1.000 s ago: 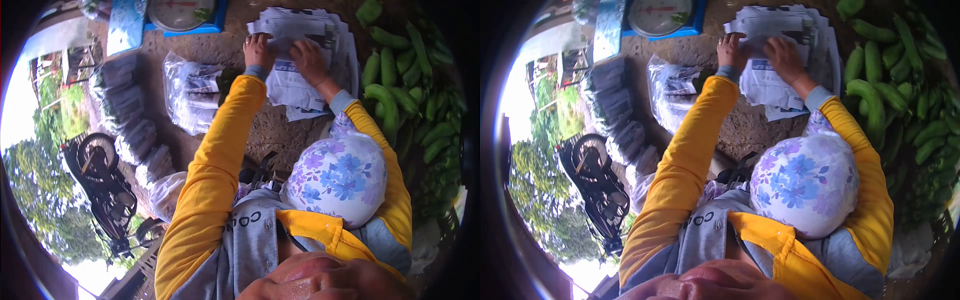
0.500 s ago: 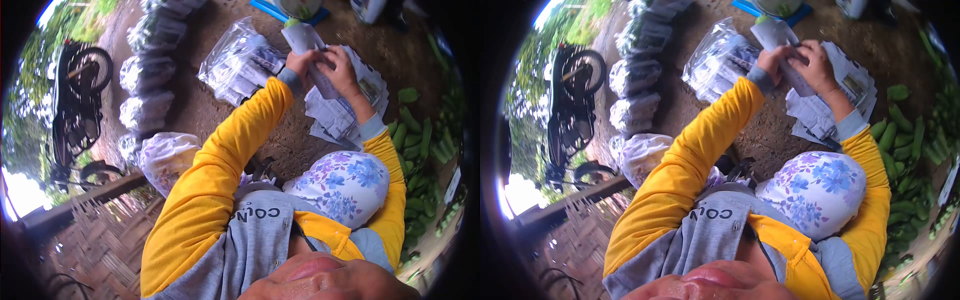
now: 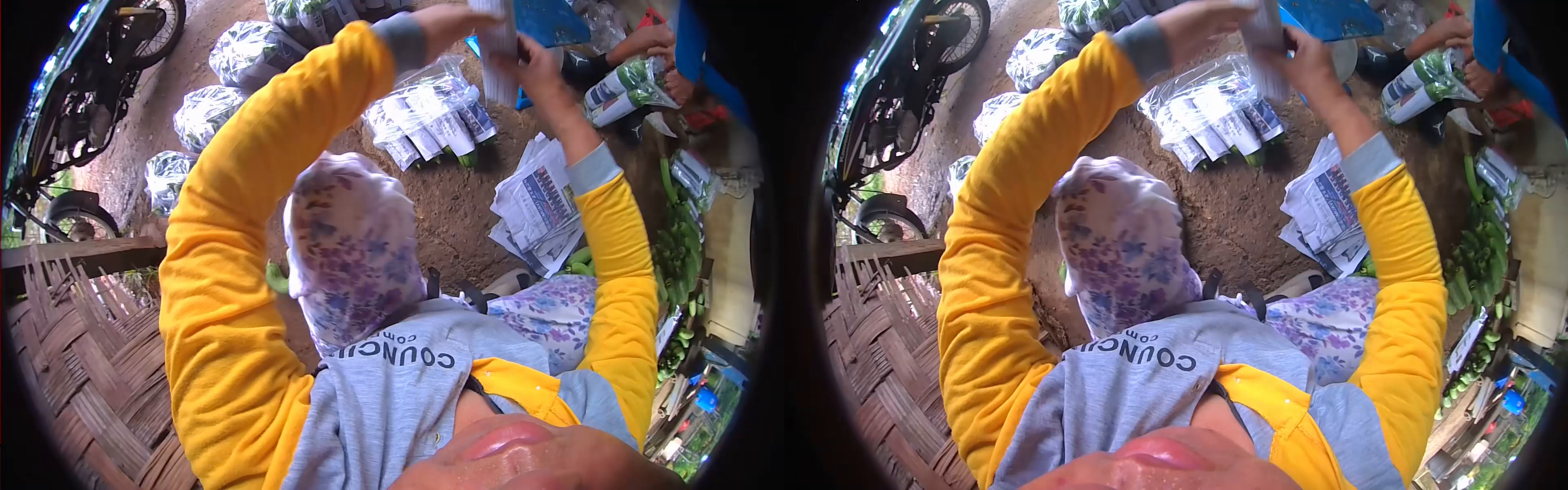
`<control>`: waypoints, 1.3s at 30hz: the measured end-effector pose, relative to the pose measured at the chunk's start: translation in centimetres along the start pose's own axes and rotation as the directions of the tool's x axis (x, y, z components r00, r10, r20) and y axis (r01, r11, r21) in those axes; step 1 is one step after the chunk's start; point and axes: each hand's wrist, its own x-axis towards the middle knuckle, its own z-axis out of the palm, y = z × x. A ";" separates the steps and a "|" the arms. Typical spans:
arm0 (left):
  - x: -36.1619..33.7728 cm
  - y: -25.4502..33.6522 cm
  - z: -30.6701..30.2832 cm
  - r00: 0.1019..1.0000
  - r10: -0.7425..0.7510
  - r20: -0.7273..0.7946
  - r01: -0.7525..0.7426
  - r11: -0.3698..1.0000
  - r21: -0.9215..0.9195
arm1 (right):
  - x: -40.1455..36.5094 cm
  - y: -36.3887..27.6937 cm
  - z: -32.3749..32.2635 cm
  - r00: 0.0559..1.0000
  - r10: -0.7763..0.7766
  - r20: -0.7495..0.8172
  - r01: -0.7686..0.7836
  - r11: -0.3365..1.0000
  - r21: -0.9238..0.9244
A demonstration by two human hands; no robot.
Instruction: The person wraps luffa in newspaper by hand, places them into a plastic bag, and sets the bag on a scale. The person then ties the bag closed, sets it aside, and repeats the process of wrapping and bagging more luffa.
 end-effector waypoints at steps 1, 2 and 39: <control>-2.4 -0.2 -0.3 0.994 -0.096 0.056 0.087 0.986 0.145 | -1.2 1.3 1.2 0.995 0.056 0.078 -0.064 0.992 0.108; -4.8 -0.4 -0.5 0.975 -0.190 0.112 0.150 0.943 0.297 | -2.6 2.4 2.8 0.986 0.132 0.105 -0.160 0.929 0.333; -26.4 -15.7 9.8 0.949 -0.237 0.206 0.061 0.782 0.620 | -19.0 -4.6 -9.7 0.971 0.156 0.181 0.017 0.710 -0.704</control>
